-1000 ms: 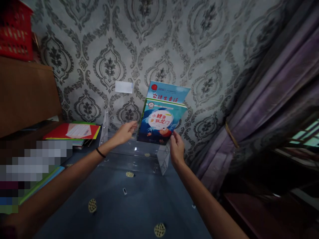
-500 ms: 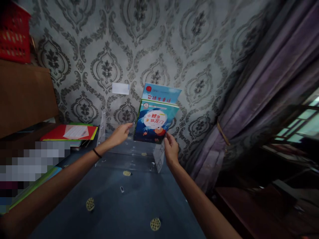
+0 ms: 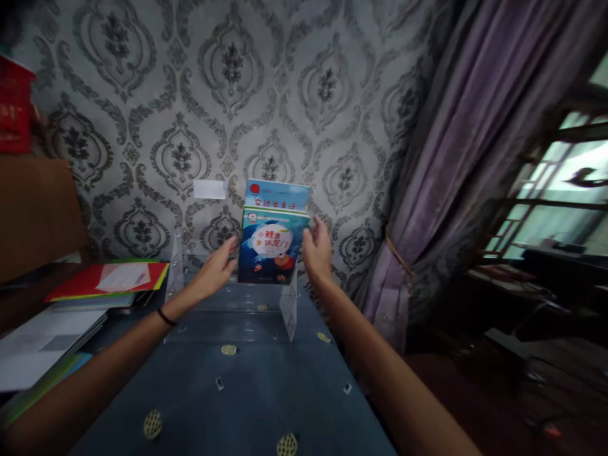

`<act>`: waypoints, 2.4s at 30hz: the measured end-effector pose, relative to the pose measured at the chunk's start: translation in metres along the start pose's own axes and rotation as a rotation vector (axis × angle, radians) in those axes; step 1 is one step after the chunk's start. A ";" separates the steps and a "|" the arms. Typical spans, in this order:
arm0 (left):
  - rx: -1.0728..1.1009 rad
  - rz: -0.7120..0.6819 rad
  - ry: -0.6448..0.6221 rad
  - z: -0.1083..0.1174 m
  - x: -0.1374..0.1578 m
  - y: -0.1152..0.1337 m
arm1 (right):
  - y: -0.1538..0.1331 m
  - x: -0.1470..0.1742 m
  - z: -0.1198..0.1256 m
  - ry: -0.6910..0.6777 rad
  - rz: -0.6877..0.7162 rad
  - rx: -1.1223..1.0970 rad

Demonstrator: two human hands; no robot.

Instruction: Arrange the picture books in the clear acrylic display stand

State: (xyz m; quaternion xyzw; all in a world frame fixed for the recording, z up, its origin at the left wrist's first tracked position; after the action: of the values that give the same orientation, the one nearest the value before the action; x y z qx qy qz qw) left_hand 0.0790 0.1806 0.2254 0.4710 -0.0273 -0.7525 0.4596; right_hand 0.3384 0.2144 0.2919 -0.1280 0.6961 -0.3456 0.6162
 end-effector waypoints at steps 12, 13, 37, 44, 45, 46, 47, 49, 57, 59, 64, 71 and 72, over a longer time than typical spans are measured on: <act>-0.541 0.332 -0.250 0.075 0.199 -0.053 | -0.008 0.247 -0.071 -0.726 0.118 0.042; -0.583 0.384 -0.242 0.091 0.212 -0.067 | -0.001 0.271 -0.080 -0.810 0.070 0.034; -1.089 0.778 -0.513 0.209 0.318 -0.134 | -0.010 0.370 -0.147 -1.111 -0.037 -0.123; -1.188 0.714 -0.535 0.198 0.320 -0.087 | -0.007 0.374 -0.145 -1.110 -0.031 -0.121; -1.201 0.720 -0.558 0.194 0.318 -0.078 | -0.007 0.374 -0.145 -1.112 -0.034 -0.126; -1.207 0.731 -0.586 0.190 0.315 -0.069 | -0.007 0.375 -0.145 -1.117 -0.038 -0.133; -1.203 0.749 -0.623 0.185 0.313 -0.060 | -0.007 0.376 -0.145 -1.119 -0.045 -0.139; -1.171 0.785 -0.701 0.173 0.308 -0.043 | -0.007 0.377 -0.145 -1.119 -0.070 -0.151; -0.604 0.662 -0.682 0.074 0.296 0.018 | -0.008 0.371 -0.140 -1.078 -0.367 -0.277; -0.295 0.640 -0.629 0.049 0.294 0.032 | -0.006 0.367 -0.139 -1.019 -0.483 -0.347; 0.066 0.511 -0.599 0.021 0.294 0.039 | 0.007 0.365 -0.136 -0.875 -0.703 -0.482; -0.495 0.290 -0.611 0.022 0.321 -0.045 | 0.003 0.365 -0.137 -0.976 -0.516 -0.367; -0.572 0.265 -0.576 0.023 0.321 -0.055 | 0.000 0.364 -0.136 -0.991 -0.436 -0.306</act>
State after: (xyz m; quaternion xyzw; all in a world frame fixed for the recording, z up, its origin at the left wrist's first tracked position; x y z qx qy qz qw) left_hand -0.0179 -0.0273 -0.0077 0.0878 -0.0051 -0.7649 0.6381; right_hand 0.1338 0.0385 0.0125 -0.5038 0.3229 -0.2585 0.7583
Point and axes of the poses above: each hand's wrist, its own x-axis away from the middle knuckle, its own z-axis out of the back of the hand, y = z × x, the point moved 9 cm from there along -x, towards the middle knuckle, and after that the axes turned 3 degrees about -x, right-handed, at the moved point
